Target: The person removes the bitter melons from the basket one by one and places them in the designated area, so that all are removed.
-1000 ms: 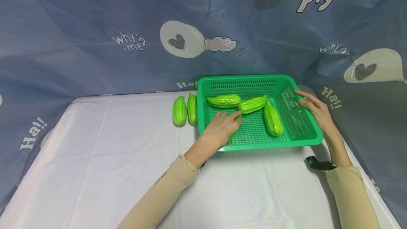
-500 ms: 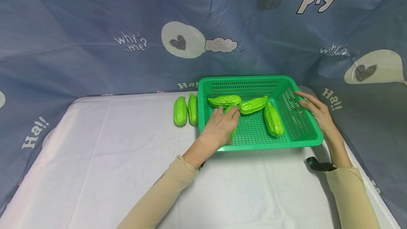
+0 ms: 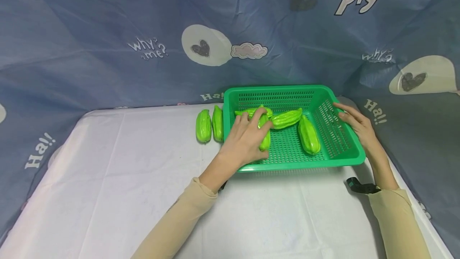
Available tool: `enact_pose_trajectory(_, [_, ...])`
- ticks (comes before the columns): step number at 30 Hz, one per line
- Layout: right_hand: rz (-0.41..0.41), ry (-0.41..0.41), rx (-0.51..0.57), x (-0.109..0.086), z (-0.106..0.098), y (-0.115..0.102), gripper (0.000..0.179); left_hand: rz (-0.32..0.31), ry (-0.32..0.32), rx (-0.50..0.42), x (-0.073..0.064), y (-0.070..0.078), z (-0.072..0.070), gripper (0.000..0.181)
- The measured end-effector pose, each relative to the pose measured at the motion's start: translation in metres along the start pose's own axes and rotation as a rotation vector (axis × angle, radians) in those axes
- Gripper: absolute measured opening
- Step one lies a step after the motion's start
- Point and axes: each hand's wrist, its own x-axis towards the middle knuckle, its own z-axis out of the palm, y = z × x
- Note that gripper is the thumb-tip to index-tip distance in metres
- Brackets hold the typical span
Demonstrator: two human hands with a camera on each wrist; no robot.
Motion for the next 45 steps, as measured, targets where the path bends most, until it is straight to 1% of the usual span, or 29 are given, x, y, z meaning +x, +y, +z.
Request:
enact_pose_trajectory(4, [0.001, 0.0, 0.002, 0.0, 0.0, 0.001, 0.05, -0.006, 0.065, 0.004, -0.003, -0.005, -0.007, 0.074])
enact_pose_trajectory(11, [0.003, -0.001, 0.021, -0.001, 0.0, 0.002, 0.05, -0.044, 0.122, 0.003, -0.01, -0.017, -0.023, 0.069])
enact_pose_trajectory(16, [0.009, -0.001, 0.037, 0.0, 0.0, 0.001, 0.049, -0.096, 0.183, -0.078, -0.018, -0.029, -0.031, 0.067])
enact_pose_trajectory(21, [0.004, -0.001, 0.029, 0.001, 0.0, -0.001, 0.049, -0.164, 0.23, -0.14, -0.028, -0.047, -0.038, 0.065])
enact_pose_trajectory(24, [0.003, 0.0, 0.026, 0.001, 0.001, -0.001, 0.049, -0.205, 0.241, -0.154, -0.036, -0.06, -0.04, 0.075])
enact_pose_trajectory(26, [0.003, 0.0, 0.036, 0.002, 0.001, -0.001, 0.049, -0.231, 0.249, -0.168, -0.041, -0.069, -0.041, 0.085])
enact_pose_trajectory(28, [0.008, 0.001, 0.053, 0.002, 0.001, -0.001, 0.048, -0.259, 0.255, -0.183, -0.047, -0.078, -0.041, 0.091])
enact_pose_trajectory(31, [0.009, -0.002, 0.069, 0.003, 0.0, -0.001, 0.048, -0.304, 0.265, -0.199, -0.055, -0.09, -0.04, 0.088])
enact_pose_trajectory(34, [0.003, 0.006, 0.048, 0.001, -0.001, -0.001, 0.048, -0.348, 0.264, -0.221, -0.059, -0.1, -0.04, 0.08])
enact_pose_trajectory(38, [-0.009, 0.01, 0.024, 0.0, -0.001, -0.001, 0.048, -0.419, 0.253, -0.266, -0.062, -0.112, -0.041, 0.078])
enact_pose_trajectory(40, [-0.007, 0.004, 0.029, 0.0, 0.0, -0.001, 0.049, -0.462, 0.229, -0.289, -0.065, -0.119, -0.04, 0.078])
enact_pose_trajectory(42, [-0.003, 0.002, 0.032, 0.0, 0.0, -0.001, 0.049, -0.501, 0.192, -0.304, -0.068, -0.128, -0.039, 0.077])
enact_pose_trajectory(45, [0.006, 0.006, 0.031, -0.001, 0.0, -0.001, 0.049, -0.534, 0.127, -0.338, -0.075, -0.143, -0.035, 0.075])
